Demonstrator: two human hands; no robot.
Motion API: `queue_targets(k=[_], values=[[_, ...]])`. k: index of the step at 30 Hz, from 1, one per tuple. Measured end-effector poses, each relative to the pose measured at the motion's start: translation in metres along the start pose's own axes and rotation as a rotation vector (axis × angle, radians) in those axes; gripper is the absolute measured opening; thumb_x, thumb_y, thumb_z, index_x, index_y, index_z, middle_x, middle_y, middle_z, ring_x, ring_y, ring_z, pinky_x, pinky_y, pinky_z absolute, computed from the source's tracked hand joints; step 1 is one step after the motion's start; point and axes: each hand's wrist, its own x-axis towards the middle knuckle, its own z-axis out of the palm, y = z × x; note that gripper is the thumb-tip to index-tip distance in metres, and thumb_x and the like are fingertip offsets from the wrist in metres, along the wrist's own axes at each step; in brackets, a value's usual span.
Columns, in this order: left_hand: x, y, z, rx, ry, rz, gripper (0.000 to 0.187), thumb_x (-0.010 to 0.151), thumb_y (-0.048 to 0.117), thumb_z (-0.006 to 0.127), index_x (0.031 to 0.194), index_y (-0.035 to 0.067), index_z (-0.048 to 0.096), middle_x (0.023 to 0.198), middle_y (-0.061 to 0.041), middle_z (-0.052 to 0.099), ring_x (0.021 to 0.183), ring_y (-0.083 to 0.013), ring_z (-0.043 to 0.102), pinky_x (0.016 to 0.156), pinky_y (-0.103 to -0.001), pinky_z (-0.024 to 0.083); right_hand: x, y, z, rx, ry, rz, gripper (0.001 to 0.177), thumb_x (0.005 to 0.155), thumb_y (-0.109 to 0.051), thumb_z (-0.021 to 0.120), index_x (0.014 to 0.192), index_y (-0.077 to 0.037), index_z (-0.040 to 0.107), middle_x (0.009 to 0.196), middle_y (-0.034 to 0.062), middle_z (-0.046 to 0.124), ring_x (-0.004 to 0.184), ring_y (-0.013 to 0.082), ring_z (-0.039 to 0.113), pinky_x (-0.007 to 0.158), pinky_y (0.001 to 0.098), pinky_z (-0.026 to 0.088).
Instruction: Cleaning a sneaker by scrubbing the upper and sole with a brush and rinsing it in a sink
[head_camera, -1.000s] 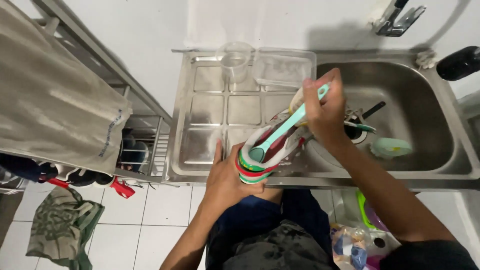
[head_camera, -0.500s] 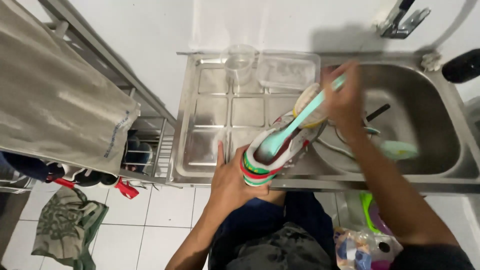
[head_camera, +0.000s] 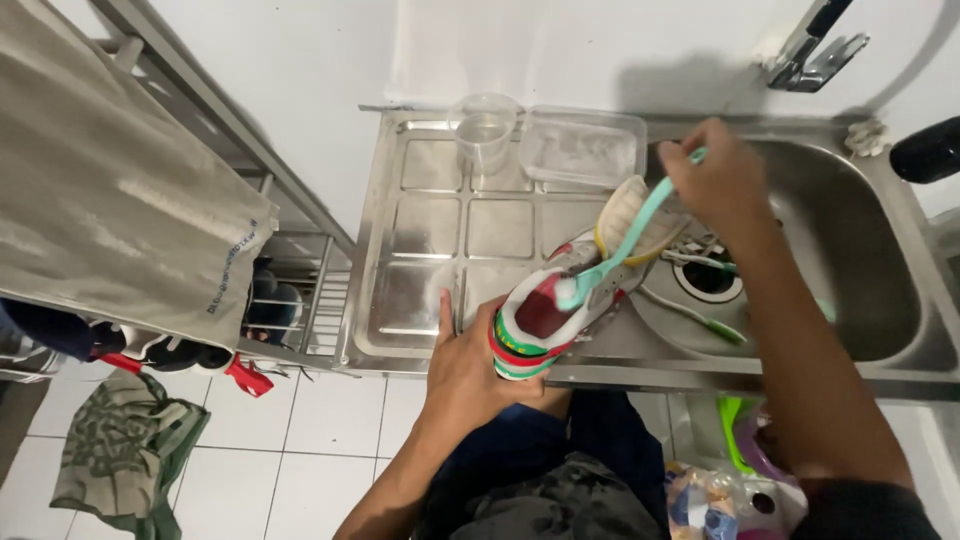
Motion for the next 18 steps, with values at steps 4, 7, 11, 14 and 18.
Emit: queue_targets(k=[4, 7, 11, 14, 18], values=[[0.001, -0.001, 0.0, 0.006, -0.005, 0.01, 0.085, 0.059, 0.042, 0.083, 0.13, 0.006, 0.055, 0.105, -0.02, 0.078, 0.103, -0.0368, 0.075, 0.126, -0.061, 0.005, -0.017, -0.028, 0.012, 0.164, -0.085, 0.015, 0.029, 0.094, -0.044, 0.072, 0.106, -0.02, 0.061, 0.095, 0.0157, 0.073, 0.099, 0.0413, 0.07, 0.087, 0.0499, 0.052], [0.002, -0.004, -0.003, -0.006, 0.0, 0.035, 0.087, 0.059, 0.042, 0.085, 0.132, 0.007, 0.054, 0.106, -0.021, 0.078, 0.103, -0.0389, 0.074, 0.125, -0.063, 0.005, 0.015, -0.007, 0.023, -0.023, -0.007, -0.026, 0.026, 0.098, -0.046, 0.07, 0.105, -0.022, 0.063, 0.091, 0.016, 0.075, 0.096, 0.0399, 0.073, 0.085, 0.0483, 0.056], [0.003, -0.008, 0.005, 0.051, 0.022, 0.039, 0.088, 0.056, 0.041, 0.081, 0.132, 0.007, 0.052, 0.104, -0.011, 0.077, 0.088, -0.0336, 0.075, 0.125, -0.06, 0.003, -0.028, -0.055, -0.006, 0.185, -0.019, -0.064, 0.029, 0.098, -0.042, 0.07, 0.092, -0.017, 0.057, 0.071, 0.0078, 0.058, 0.069, 0.0291, 0.054, 0.063, 0.0439, 0.041], [0.002, -0.021, 0.012, 0.141, 0.009, 0.066, 0.095, 0.055, 0.042, 0.081, 0.137, 0.007, 0.049, 0.112, -0.002, 0.074, 0.082, -0.0272, 0.076, 0.124, -0.06, 0.002, -0.003, -0.006, 0.028, 0.408, -0.02, -0.23, 0.017, 0.096, -0.023, 0.07, 0.092, -0.016, 0.055, 0.076, 0.0002, 0.055, 0.07, 0.0177, 0.049, 0.067, 0.0374, 0.037], [-0.001, -0.022, 0.013, 0.12, 0.041, 0.14, 0.094, 0.059, 0.039, 0.083, 0.139, 0.004, 0.048, 0.112, -0.003, 0.071, 0.085, -0.0263, 0.075, 0.125, -0.062, 0.0, 0.003, 0.013, 0.027, 0.158, 0.411, -0.474, 0.024, 0.103, -0.007, 0.076, 0.091, -0.008, 0.055, 0.08, 0.012, 0.058, 0.076, 0.0367, 0.059, 0.072, 0.0497, 0.042]])
